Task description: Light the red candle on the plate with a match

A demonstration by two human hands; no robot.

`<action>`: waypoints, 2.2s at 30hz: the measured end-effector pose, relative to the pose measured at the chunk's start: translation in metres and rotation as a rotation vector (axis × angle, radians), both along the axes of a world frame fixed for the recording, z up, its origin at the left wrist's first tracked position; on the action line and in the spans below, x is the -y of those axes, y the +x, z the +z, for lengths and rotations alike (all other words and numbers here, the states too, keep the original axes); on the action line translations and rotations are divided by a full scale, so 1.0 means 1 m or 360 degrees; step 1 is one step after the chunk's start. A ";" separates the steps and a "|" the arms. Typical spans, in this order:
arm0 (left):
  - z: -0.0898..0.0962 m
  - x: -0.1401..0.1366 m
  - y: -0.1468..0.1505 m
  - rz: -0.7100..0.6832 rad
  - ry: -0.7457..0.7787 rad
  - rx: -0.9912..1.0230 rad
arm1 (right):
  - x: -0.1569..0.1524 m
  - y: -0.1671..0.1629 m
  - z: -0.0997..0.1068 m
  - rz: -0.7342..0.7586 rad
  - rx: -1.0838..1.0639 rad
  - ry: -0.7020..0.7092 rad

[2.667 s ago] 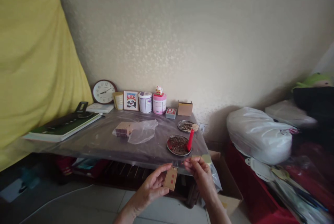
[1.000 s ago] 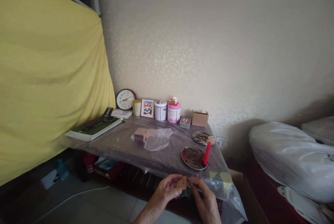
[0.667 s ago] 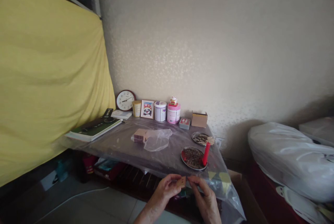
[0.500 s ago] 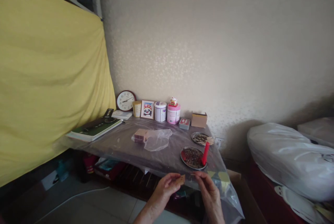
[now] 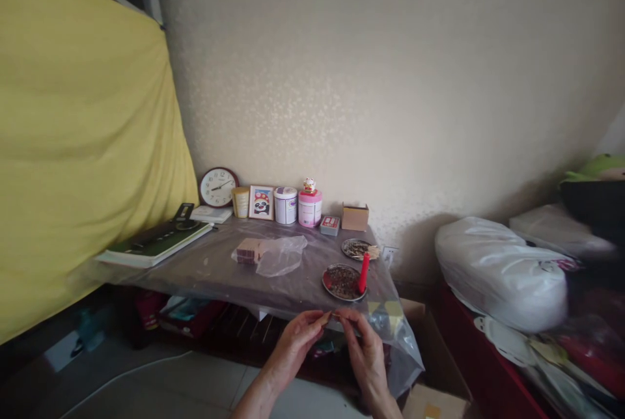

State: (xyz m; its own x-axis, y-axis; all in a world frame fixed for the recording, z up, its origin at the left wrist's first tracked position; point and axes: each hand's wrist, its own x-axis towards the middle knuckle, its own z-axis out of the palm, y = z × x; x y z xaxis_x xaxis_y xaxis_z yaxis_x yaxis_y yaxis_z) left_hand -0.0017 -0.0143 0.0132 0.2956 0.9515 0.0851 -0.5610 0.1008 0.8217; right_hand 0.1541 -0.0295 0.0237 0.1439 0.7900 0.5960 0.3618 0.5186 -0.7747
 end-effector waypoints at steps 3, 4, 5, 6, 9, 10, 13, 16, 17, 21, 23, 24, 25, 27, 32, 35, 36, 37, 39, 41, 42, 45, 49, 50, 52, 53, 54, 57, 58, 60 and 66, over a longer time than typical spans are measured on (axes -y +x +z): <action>0.002 0.003 0.001 -0.0011 0.0008 0.0016 | 0.003 0.000 0.002 -0.0016 0.0163 0.0074; 0.004 0.004 0.001 -0.0017 0.0009 0.0019 | 0.003 0.000 0.002 -0.0032 0.0190 0.0096; 0.005 0.005 0.001 -0.0022 0.0010 0.0019 | 0.003 0.000 0.002 -0.0046 0.0210 0.0116; 0.007 0.005 0.001 -0.0021 0.0012 0.0018 | 0.003 0.000 0.002 -0.0053 0.0228 0.0131; 0.011 0.007 0.000 -0.0012 0.0015 -0.0001 | 0.003 -0.001 0.002 -0.0041 0.0263 0.0146; 0.012 0.007 -0.001 -0.0006 0.0017 -0.0005 | 0.003 -0.001 0.002 -0.0032 0.0266 0.0149; 0.013 0.007 -0.001 -0.0003 0.0022 0.0006 | 0.004 -0.002 0.005 -0.0009 0.0269 0.0150; 0.015 0.006 0.000 -0.0014 0.0035 0.0033 | 0.006 -0.002 0.009 -0.0019 0.0288 0.0143; 0.016 0.006 0.000 -0.0017 0.0036 0.0043 | 0.006 -0.002 0.010 -0.0031 0.0294 0.0146; 0.021 0.007 0.002 -0.0027 0.0024 0.0080 | 0.007 -0.001 0.016 -0.0099 0.0314 0.0170; 0.024 0.009 0.004 -0.0003 0.0019 0.0094 | 0.008 0.000 0.019 -0.0132 0.0318 0.0174; 0.026 0.010 0.005 0.0014 0.0017 0.0103 | 0.009 0.000 0.020 -0.0143 0.0317 0.0181; 0.028 0.011 0.005 0.0034 0.0016 0.0111 | 0.011 0.001 0.022 -0.0153 0.0313 0.0197; 0.031 0.013 0.007 0.0059 0.0014 0.0113 | 0.013 0.001 0.024 -0.0187 0.0300 0.0251; 0.038 0.018 0.014 0.0055 0.0015 0.0113 | 0.014 0.002 0.023 -0.0240 0.0344 0.0462; 0.039 0.020 0.017 0.0057 0.0029 0.0120 | 0.014 0.005 0.025 -0.0256 0.0391 0.0524; 0.039 0.020 0.018 0.0064 0.0019 0.0113 | 0.016 0.006 0.027 -0.0277 0.0391 0.0541; 0.039 0.020 0.018 0.0073 0.0006 0.0104 | 0.019 0.007 0.030 -0.0300 0.0379 0.0559; 0.040 0.020 0.019 0.0084 -0.0025 0.0085 | 0.024 0.009 0.035 -0.0328 0.0332 0.0606; 0.043 0.020 0.020 0.0079 -0.0032 0.0082 | 0.027 0.011 0.035 -0.0301 0.0315 0.0663; 0.046 0.021 0.020 0.0076 -0.0020 0.0088 | 0.025 0.013 0.033 -0.0272 0.0341 0.0680; 0.054 0.026 0.022 0.0053 0.0036 0.0104 | 0.009 0.021 0.017 -0.0290 0.0509 0.0526; 0.057 0.029 0.021 0.0039 0.0020 0.0061 | -0.010 0.036 0.001 -0.0535 0.0350 0.0407; 0.056 0.028 0.020 0.0054 0.0002 0.0053 | -0.011 0.039 0.001 -0.0562 0.0278 0.0343; 0.051 0.026 0.018 0.0091 -0.0031 0.0043 | -0.008 0.041 0.005 -0.0572 0.0122 0.0222; 0.048 0.024 0.017 0.0107 -0.0038 0.0039 | -0.005 0.040 0.008 -0.0560 0.0049 0.0176; 0.045 0.022 0.015 0.0115 -0.0042 0.0031 | -0.003 0.039 0.011 -0.0545 -0.0009 0.0155; 0.034 0.017 0.010 0.0148 -0.0060 -0.0012 | -0.001 0.037 0.019 -0.0530 -0.0113 0.0149; 0.031 0.016 0.008 0.0160 -0.0069 -0.0029 | -0.002 0.036 0.020 -0.0538 -0.0144 0.0153; 0.024 0.011 0.002 0.0176 -0.0089 -0.0061 | -0.005 0.037 0.022 -0.0559 -0.0200 0.0156; 0.005 -0.008 -0.016 0.0287 -0.0150 -0.0147 | -0.014 0.040 0.025 -0.0563 -0.0394 0.0066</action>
State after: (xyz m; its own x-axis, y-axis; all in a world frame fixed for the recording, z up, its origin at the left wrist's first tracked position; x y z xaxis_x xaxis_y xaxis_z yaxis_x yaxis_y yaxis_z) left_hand -0.0176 -0.0068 0.0186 0.1225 0.9921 -0.0259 -0.4996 0.0842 0.8622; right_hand 0.1936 -0.0158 0.0485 0.5442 0.6422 0.5398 0.3289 0.4286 -0.8415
